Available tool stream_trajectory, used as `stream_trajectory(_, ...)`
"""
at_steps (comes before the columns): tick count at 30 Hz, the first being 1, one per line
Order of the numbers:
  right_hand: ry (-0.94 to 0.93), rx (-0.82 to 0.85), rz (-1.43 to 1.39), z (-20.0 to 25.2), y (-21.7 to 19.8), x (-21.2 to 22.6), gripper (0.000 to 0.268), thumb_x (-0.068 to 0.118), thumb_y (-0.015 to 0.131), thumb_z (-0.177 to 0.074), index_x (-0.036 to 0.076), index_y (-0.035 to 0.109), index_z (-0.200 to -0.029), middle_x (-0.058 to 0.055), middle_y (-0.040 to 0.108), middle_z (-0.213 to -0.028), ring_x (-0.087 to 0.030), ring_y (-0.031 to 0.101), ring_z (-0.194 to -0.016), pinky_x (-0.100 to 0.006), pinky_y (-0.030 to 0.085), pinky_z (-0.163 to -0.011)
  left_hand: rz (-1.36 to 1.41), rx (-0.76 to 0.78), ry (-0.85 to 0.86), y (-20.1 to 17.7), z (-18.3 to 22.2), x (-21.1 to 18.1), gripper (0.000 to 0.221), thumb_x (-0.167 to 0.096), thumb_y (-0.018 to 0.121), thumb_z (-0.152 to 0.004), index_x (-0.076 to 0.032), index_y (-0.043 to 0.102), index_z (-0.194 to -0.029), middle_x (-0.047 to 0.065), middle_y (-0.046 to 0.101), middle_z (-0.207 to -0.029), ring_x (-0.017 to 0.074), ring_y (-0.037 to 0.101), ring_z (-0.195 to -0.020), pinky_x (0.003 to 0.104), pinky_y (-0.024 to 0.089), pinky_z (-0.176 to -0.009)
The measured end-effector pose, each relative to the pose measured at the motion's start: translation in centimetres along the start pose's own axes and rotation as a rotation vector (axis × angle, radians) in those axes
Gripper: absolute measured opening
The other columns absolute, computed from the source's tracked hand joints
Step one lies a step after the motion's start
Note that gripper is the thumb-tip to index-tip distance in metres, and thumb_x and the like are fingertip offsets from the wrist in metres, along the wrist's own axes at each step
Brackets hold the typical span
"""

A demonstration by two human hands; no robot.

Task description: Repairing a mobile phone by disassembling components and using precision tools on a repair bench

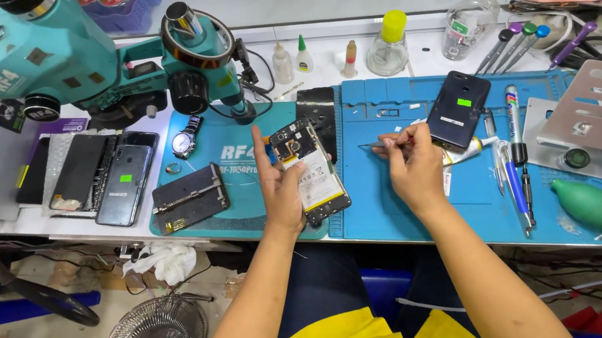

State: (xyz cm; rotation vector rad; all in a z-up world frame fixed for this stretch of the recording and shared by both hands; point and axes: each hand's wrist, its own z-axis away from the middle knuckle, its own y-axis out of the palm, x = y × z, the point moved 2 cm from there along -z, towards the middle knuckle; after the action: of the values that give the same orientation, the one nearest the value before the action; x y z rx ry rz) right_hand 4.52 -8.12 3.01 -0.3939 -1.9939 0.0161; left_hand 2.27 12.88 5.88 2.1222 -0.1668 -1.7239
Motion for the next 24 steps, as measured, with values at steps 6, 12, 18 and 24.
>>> stream_trajectory(6, -0.039, -0.008, 0.032, -0.5, -0.4, 0.2, 0.019, -0.007, 0.060, -0.102, -0.002, 0.043, -0.098, -0.030, 0.074, -0.098, -0.037, 0.077, -0.078, -0.041, 0.066, -0.068, 0.043, 0.071, 0.023, -1.4, -0.8, 2.3, 0.092, 0.005, 0.056, -0.088, -0.028, 0.016, -0.164, 0.017, 0.065, -0.132, 0.0165, 0.068, -0.102, 0.029, 0.058, -0.085)
stream_trajectory(12, -0.056, 0.001, -0.068, 0.3, -4.6, 1.3, 0.017, -0.012, 0.055, -0.106, -0.008, 0.038, -0.109, -0.035, 0.069, -0.104, -0.042, 0.072, -0.084, -0.045, 0.063, -0.072, 0.030, 0.071, 0.069, -0.9, -0.4, 2.6, 0.068, 0.009, 0.057, -0.084, -0.015, 0.054, -0.148, 0.017, 0.058, -0.146, 0.0241, 0.056, -0.130, 0.037, 0.048, -0.105)
stream_trajectory(18, -0.045, -0.148, -0.205, 1.2, -9.7, 4.3, 0.031, -0.018, 0.048, -0.116, 0.004, 0.026, -0.119, -0.046, 0.057, -0.108, -0.050, 0.069, -0.094, -0.053, 0.064, -0.087, -0.088, 0.115, -0.265, 2.5, 0.5, 4.6, 0.048, 0.000, 0.060, -0.093, -0.029, 0.064, -0.131, 0.015, 0.065, -0.125, 0.0226, 0.065, -0.083, 0.025, 0.053, -0.054)
stream_trajectory(24, -0.316, -0.167, -0.132, 1.1, -12.9, 4.3, 0.037, -0.038, 0.036, -0.120, -0.006, 0.019, -0.126, -0.065, 0.047, -0.111, -0.070, 0.061, -0.099, -0.073, 0.060, -0.091, 0.203, 0.215, -0.277, 9.2, 2.2, 11.6, 0.039, -0.003, 0.062, -0.091, -0.017, 0.067, -0.127, 0.012, 0.066, -0.134, 0.0167, 0.065, -0.104, 0.023, 0.055, -0.079)
